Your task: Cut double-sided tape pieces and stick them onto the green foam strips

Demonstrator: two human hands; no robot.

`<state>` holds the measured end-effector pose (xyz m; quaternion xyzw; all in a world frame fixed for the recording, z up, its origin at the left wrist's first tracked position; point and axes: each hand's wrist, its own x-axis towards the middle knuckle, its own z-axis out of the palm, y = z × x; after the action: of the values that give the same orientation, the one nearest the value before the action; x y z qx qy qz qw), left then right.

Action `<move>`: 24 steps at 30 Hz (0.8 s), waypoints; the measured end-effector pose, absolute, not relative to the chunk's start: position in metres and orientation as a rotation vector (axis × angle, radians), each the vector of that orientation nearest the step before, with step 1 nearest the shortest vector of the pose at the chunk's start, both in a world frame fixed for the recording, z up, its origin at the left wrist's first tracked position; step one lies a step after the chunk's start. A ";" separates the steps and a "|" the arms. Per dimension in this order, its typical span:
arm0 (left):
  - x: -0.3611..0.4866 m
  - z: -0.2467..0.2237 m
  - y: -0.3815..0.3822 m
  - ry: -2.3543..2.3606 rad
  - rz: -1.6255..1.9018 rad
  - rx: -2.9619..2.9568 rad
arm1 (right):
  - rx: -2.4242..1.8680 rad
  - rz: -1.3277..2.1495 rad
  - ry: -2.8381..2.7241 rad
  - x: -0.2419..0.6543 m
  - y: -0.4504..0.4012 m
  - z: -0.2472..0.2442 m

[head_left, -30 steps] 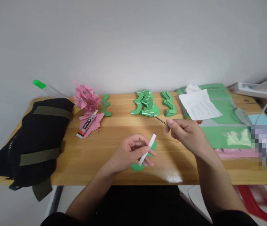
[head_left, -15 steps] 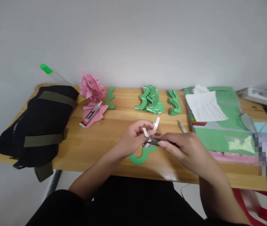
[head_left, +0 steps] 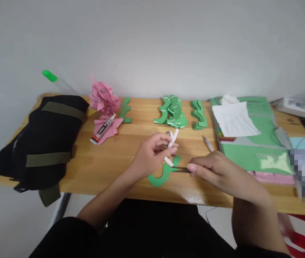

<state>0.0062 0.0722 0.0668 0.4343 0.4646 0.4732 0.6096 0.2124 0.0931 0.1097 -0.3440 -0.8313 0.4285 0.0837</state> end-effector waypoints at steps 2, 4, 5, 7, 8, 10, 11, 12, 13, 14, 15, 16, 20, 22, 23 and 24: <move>0.005 0.068 0.073 1.046 1.074 0.961 | -0.993 1.344 -2.424 0.217 0.094 0.112; 0.003 0.070 0.073 0.991 1.043 0.912 | -1.052 1.320 -2.296 0.221 0.094 0.113; 0.003 0.070 0.073 0.960 1.023 0.885 | -1.096 1.291 -2.228 0.222 0.094 0.113; 0.002 0.072 0.073 0.919 0.996 0.817 | -1.146 1.244 -2.138 0.223 0.094 0.112; 0.002 0.072 0.073 0.915 0.986 0.779 | -1.145 1.240 -2.122 0.223 0.094 0.112; 0.003 0.073 0.072 0.926 0.970 0.702 | -1.119 1.235 -2.122 0.221 0.094 0.111; 0.003 0.073 0.072 0.928 0.966 0.663 | -1.111 1.219 -2.133 0.219 0.093 0.112; 0.004 0.073 0.072 0.924 0.967 0.626 | -1.111 1.198 -2.151 0.218 0.093 0.112; 0.004 0.074 0.071 0.910 0.970 0.595 | -1.114 1.173 -2.174 0.217 0.093 0.113; 0.005 0.074 0.071 0.892 0.981 0.571 | -1.116 1.145 -2.203 0.215 0.092 0.113; 0.005 0.074 0.071 0.878 0.998 0.555 | -1.118 1.119 -2.238 0.214 0.092 0.113; 0.005 0.074 0.071 0.875 1.018 0.551 | -1.123 1.091 -2.273 0.214 0.091 0.113; 0.005 0.075 0.073 0.954 1.092 0.650 | -1.160 0.994 -2.389 0.214 0.089 0.112; 0.004 0.075 0.074 1.003 1.099 0.730 | -1.196 0.978 -2.424 0.215 0.089 0.110; 0.003 0.075 0.074 1.021 1.099 0.760 | -1.210 0.981 -2.437 0.215 0.088 0.110; 0.003 0.075 0.074 1.036 1.098 0.779 | -1.222 0.984 -2.448 0.215 0.088 0.110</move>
<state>0.0026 0.0744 0.0746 0.3444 0.4578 0.4853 0.6605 0.2154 0.0880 0.1099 -0.4175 -0.8361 0.3360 0.1169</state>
